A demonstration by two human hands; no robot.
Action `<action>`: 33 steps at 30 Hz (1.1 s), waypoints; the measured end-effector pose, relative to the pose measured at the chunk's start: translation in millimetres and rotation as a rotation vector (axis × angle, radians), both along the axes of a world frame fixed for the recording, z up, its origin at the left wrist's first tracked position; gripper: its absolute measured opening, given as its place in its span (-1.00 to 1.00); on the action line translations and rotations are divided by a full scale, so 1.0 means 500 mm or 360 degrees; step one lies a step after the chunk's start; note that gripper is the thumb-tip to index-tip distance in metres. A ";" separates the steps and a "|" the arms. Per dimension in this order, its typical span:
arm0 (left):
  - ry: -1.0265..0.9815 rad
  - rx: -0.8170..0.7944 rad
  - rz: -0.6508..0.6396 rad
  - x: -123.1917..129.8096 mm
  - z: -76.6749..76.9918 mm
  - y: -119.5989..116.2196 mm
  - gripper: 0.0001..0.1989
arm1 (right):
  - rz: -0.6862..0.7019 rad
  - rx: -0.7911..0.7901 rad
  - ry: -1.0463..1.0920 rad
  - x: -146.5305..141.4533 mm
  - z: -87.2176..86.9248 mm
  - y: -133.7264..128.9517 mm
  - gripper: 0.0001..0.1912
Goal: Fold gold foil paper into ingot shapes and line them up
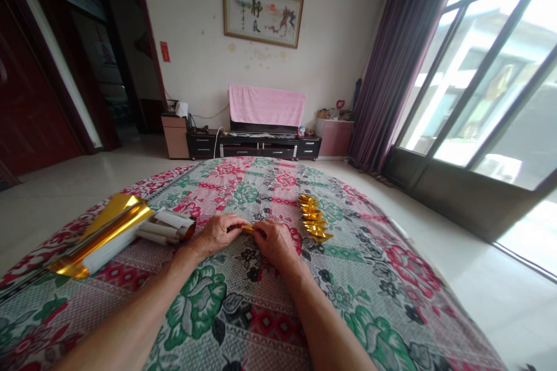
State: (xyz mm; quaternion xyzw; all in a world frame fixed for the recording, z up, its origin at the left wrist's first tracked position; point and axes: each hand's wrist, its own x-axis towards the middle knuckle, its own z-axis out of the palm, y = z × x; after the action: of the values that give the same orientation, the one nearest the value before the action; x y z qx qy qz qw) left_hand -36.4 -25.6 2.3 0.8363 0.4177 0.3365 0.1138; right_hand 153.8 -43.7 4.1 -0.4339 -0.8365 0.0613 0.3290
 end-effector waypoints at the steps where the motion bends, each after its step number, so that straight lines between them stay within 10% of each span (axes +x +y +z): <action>1: -0.0002 -0.0002 0.0003 0.000 0.000 0.000 -0.76 | -0.0016 -0.0002 -0.0004 0.000 0.002 -0.001 -0.88; 33: -0.0019 -0.0149 0.0201 0.000 -0.001 0.009 -0.84 | -0.0291 -0.0003 -0.0085 -0.011 -0.001 0.012 -0.76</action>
State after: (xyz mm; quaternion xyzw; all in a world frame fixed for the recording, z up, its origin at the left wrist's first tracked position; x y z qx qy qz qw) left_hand -36.6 -21.1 1.8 0.8001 0.4841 0.3280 0.1338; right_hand 148.5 -37.8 3.5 -0.5103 -0.8018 0.0203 0.3103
